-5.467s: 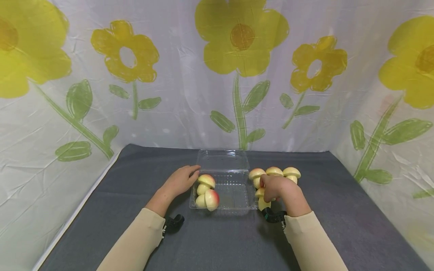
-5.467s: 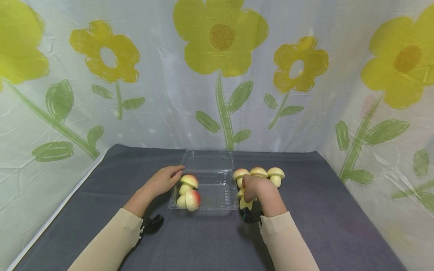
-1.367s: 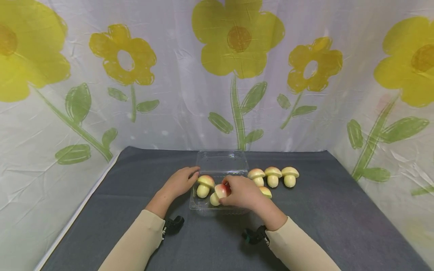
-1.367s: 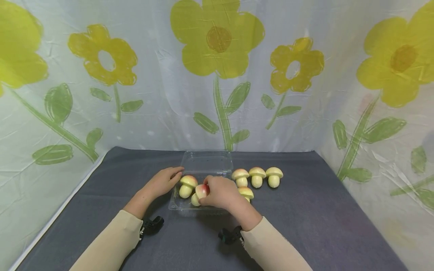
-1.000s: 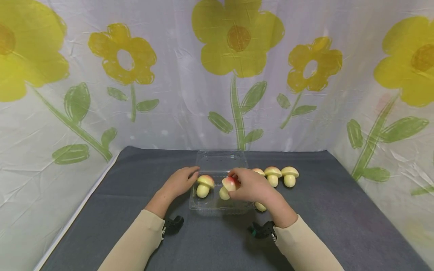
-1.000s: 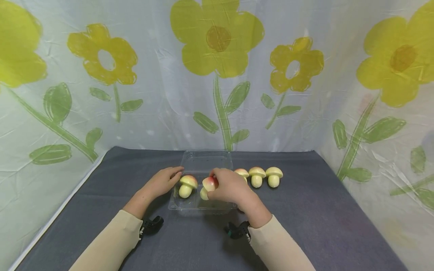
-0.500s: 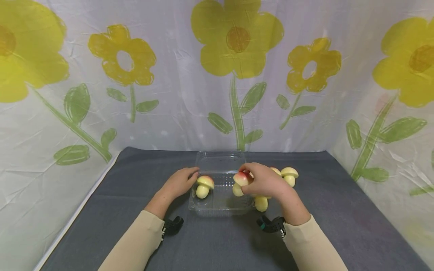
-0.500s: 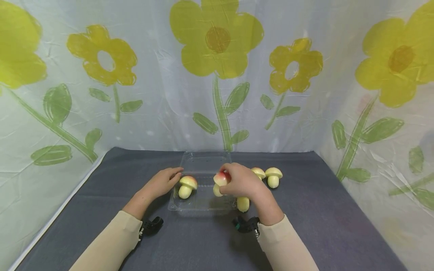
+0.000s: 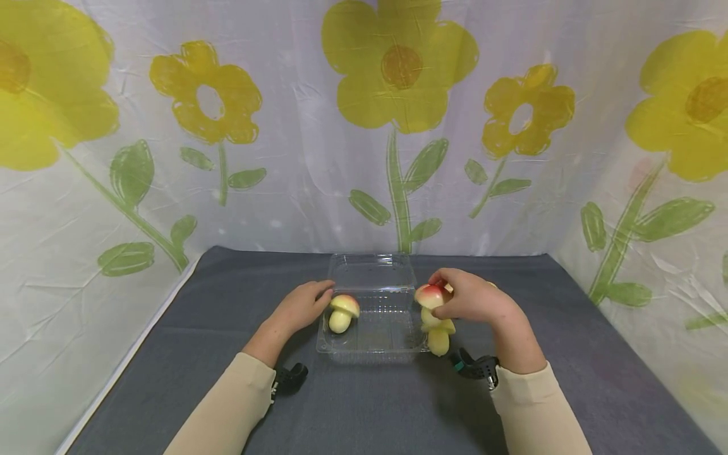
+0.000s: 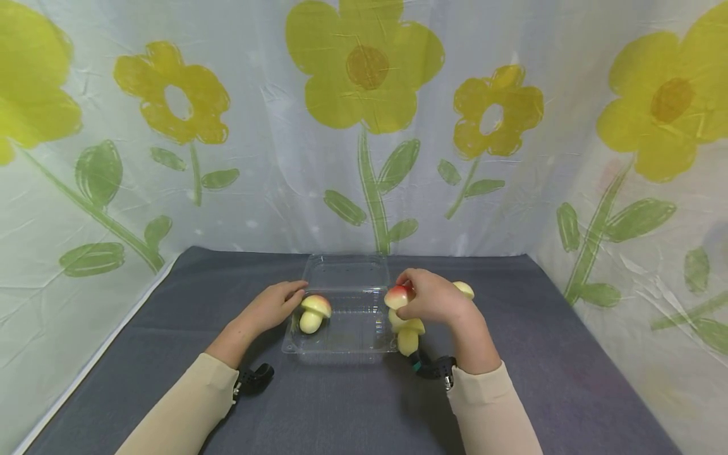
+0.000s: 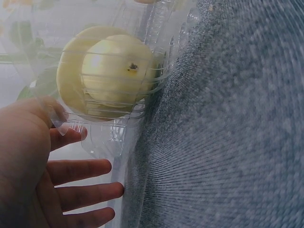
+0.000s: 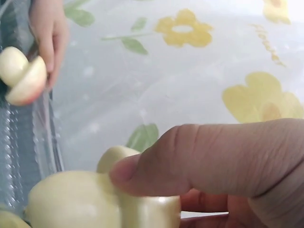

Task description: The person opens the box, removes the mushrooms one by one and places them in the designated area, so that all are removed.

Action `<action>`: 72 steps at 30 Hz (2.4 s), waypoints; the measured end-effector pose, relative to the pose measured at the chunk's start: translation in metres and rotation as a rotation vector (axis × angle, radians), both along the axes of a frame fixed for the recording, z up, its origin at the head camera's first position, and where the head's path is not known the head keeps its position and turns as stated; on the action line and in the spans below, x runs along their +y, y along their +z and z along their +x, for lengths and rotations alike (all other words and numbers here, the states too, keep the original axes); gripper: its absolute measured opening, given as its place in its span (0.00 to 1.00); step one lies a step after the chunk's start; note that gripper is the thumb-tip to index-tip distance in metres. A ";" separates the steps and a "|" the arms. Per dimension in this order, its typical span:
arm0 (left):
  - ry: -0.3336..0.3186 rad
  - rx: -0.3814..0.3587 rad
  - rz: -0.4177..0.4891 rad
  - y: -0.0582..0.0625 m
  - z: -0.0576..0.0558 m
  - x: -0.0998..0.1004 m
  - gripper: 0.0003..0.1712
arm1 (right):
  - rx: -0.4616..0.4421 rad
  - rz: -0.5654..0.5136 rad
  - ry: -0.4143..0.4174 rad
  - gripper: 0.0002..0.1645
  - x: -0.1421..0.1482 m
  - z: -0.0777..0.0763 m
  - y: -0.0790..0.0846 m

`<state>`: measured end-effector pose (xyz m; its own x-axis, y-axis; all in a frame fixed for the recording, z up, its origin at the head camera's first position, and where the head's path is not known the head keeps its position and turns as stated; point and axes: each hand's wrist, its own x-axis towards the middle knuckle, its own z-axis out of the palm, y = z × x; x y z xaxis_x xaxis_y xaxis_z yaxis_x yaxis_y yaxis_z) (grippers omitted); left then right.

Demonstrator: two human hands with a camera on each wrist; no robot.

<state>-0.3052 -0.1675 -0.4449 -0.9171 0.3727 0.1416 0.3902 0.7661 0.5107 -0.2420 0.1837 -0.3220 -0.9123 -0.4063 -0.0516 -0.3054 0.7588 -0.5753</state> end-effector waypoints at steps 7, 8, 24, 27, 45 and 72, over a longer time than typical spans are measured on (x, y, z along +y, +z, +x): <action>0.002 -0.001 -0.010 0.001 0.000 -0.001 0.27 | -0.049 -0.006 -0.014 0.31 0.019 -0.001 0.003; 0.003 -0.001 -0.011 0.000 0.000 -0.001 0.27 | -0.056 0.000 -0.018 0.31 0.021 -0.001 0.003; 0.006 -0.003 -0.010 0.000 -0.002 0.000 0.28 | -0.225 0.196 -0.213 0.32 0.048 -0.011 -0.010; 0.007 -0.003 -0.010 0.000 -0.002 0.000 0.27 | -0.251 0.184 -0.223 0.28 0.052 -0.014 -0.016; 0.011 -0.010 -0.008 0.002 0.000 0.000 0.27 | -0.353 0.189 -0.257 0.16 0.054 -0.028 -0.041; 0.030 0.000 -0.025 0.001 0.000 0.001 0.27 | -0.201 0.208 -0.248 0.37 0.040 -0.012 -0.011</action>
